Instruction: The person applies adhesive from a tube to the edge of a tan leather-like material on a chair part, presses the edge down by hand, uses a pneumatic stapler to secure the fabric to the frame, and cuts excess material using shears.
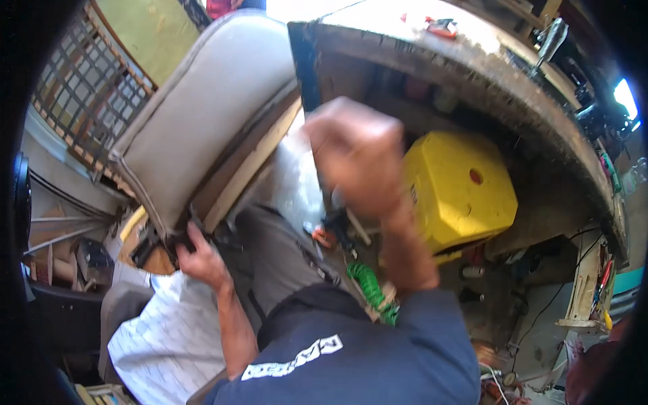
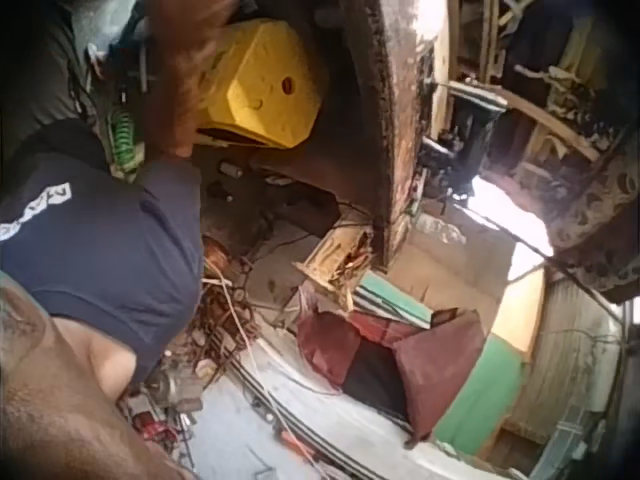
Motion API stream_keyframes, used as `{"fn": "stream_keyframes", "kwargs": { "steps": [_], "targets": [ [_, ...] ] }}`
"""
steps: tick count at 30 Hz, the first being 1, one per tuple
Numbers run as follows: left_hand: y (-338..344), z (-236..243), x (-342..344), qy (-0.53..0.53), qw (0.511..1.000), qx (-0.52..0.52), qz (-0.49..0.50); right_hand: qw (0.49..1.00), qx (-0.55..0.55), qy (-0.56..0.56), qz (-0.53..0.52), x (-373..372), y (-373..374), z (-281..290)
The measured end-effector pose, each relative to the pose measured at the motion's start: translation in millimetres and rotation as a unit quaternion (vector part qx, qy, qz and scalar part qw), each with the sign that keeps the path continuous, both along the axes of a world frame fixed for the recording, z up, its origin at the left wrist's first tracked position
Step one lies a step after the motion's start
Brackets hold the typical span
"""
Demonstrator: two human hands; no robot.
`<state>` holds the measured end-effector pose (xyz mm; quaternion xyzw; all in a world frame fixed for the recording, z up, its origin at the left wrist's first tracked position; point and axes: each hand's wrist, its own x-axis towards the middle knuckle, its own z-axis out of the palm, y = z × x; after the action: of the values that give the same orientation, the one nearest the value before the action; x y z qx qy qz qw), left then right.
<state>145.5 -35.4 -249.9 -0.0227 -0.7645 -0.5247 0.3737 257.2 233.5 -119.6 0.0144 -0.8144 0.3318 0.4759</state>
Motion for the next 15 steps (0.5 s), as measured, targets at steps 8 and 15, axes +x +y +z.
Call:
{"fn": "stream_keyframes", "kwargs": {
  "steps": [8,15],
  "targets": [
    [1,-5,-18,0.113,0.992,-0.055,-0.028,0.872,0.029,-0.338,-0.352,41,340,131],
    [-13,-5,-27,0.077,0.997,-0.002,-0.015,0.863,0.062,-0.439,-0.242,-19,412,133]
  ]
}}
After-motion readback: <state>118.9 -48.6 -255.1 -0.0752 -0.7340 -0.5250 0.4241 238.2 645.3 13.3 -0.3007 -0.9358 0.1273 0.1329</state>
